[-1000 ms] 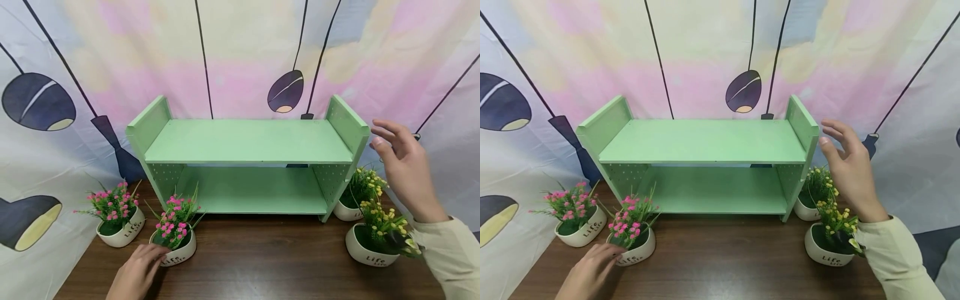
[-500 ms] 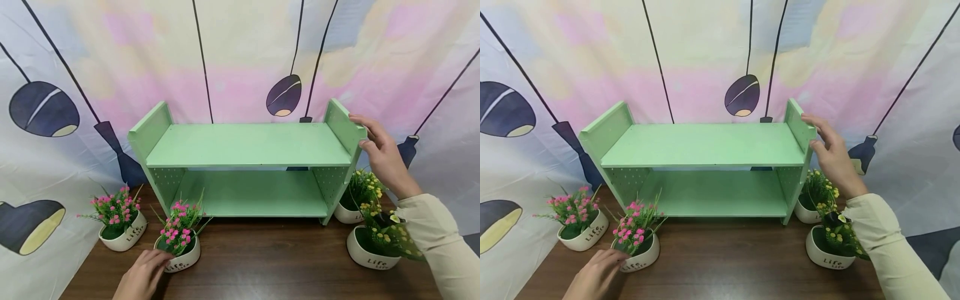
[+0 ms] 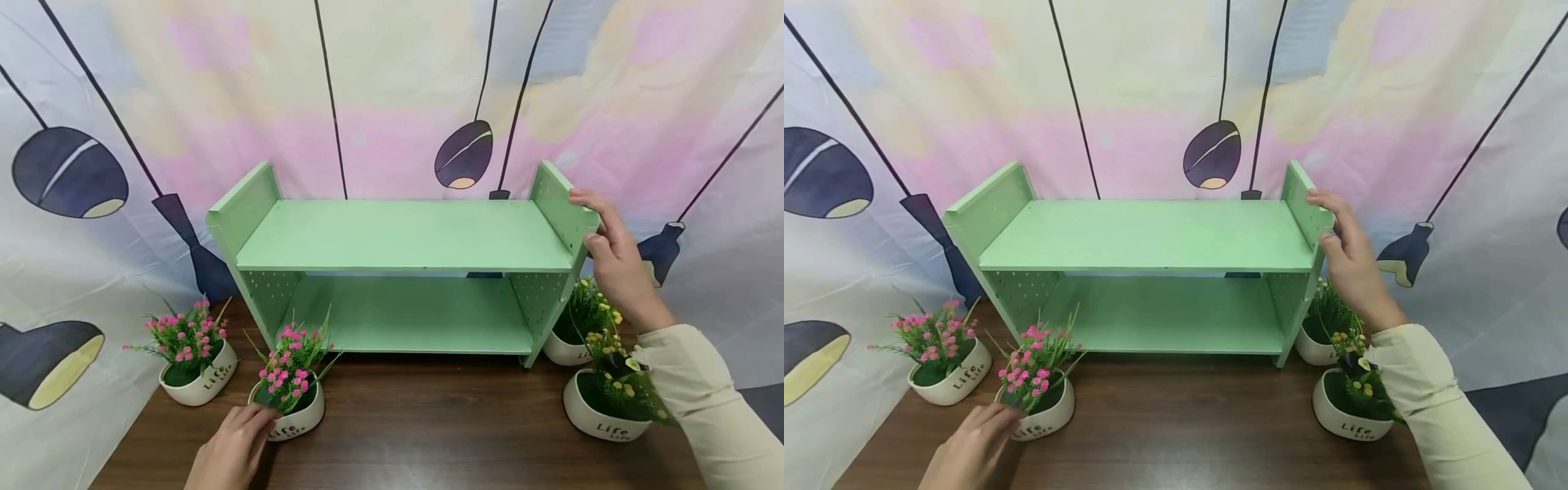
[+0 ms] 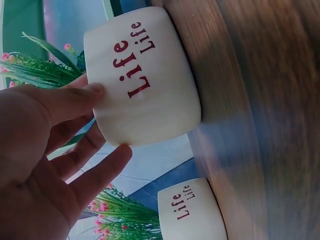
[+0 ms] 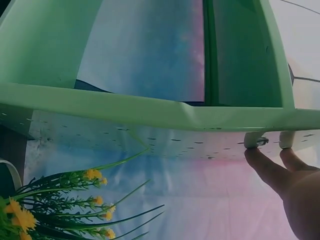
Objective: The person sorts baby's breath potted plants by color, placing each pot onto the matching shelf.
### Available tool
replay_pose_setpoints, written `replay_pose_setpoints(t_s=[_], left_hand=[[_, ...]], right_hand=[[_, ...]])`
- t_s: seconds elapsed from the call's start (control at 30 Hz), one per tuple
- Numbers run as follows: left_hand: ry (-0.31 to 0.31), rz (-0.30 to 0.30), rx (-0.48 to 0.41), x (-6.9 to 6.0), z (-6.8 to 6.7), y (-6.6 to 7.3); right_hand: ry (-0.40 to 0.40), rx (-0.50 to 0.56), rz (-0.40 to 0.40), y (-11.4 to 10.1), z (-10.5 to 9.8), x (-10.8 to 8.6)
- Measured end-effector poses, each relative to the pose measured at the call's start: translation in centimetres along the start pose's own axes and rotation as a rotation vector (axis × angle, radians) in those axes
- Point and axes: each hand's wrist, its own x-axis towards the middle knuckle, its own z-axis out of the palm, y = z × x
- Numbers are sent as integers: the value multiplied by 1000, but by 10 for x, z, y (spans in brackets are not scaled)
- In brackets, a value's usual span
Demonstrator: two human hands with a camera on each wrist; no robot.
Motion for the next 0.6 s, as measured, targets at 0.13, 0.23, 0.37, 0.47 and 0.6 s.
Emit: replay_pose_setpoints(t_s=[0.13,0.23,0.37,0.47,0.6], left_hand=[[9,-6,-4,-2,-1,1],[17,-1,8,-3,-1,1],[39,22,33,-2,0,1],[69,37,43,-2,0,3],[102,63,54,-2,0,6]], right_hand=[[4,3,-11,1,3,2],[12,0,-19,2,4,1],[26,-6,-23,3,3,-1],[31,-8,-21,3,3,-2],[35,-3,-25,4,3,-1]])
